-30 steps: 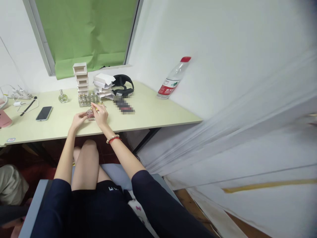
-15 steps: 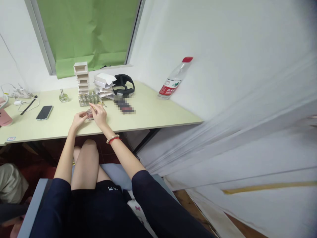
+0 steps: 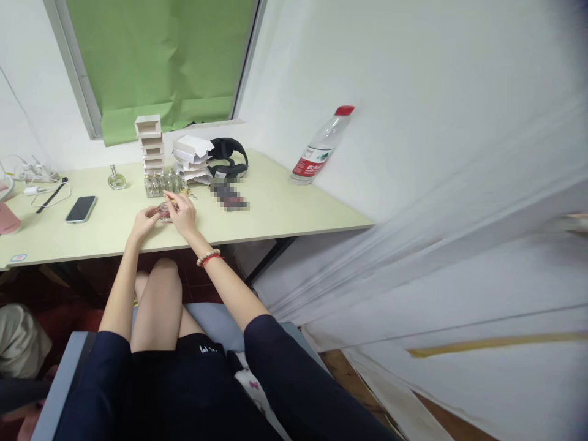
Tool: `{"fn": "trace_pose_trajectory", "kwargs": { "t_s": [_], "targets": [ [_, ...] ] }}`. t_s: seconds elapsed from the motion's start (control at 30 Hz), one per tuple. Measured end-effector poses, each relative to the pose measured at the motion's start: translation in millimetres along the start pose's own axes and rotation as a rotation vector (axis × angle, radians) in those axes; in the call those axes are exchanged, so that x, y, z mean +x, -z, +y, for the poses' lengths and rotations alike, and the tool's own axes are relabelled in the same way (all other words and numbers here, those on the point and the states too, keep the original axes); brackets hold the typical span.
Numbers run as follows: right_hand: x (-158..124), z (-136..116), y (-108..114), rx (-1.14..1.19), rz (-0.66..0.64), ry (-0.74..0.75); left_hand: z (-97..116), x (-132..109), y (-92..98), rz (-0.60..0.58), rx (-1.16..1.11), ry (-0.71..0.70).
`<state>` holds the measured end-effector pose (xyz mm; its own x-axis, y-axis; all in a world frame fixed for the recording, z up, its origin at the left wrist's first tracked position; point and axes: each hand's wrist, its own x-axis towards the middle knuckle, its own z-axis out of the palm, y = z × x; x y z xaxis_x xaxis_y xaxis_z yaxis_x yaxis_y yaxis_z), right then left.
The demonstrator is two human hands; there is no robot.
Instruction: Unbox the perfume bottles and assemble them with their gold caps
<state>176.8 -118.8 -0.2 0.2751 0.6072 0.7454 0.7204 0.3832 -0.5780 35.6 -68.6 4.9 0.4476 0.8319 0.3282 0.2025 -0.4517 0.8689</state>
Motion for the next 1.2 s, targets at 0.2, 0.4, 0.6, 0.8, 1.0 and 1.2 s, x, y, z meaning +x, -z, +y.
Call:
{"fn": "trace_pose_trajectory", "kwargs": {
  "t_s": [0.2, 0.4, 0.6, 0.8, 1.0, 1.2],
  "targets": [
    [-0.1, -3.7, 1.0, -0.003, -0.006, -0.017, 1.1, -0.3, 0.3, 0.006, 0.006, -0.005],
    [-0.1, -3.7, -0.5, 0.016, -0.019, -0.003, 0.7, 0.3, -0.2, 0.022, -0.012, 0.002],
    [0.1, 0.0, -3.5, 0.083, 0.029, 0.055, 2.5, 0.0, 0.6, 0.017, 0.014, 0.003],
    [0.1, 1.5, -4.7, 0.108, 0.011, 0.056, 2.8, -0.7, 0.8, 0.011, 0.013, -0.004],
    [-0.3, 0.5, -5.0, 0.114, 0.024, 0.064, 1.6, -0.2, 1.0, 0.01, -0.004, 0.006],
    [-0.7, -0.9, -4.7, 0.086, 0.024, 0.057, 0.5, 0.8, 1.1, 0.013, -0.018, -0.003]
  ]
}}
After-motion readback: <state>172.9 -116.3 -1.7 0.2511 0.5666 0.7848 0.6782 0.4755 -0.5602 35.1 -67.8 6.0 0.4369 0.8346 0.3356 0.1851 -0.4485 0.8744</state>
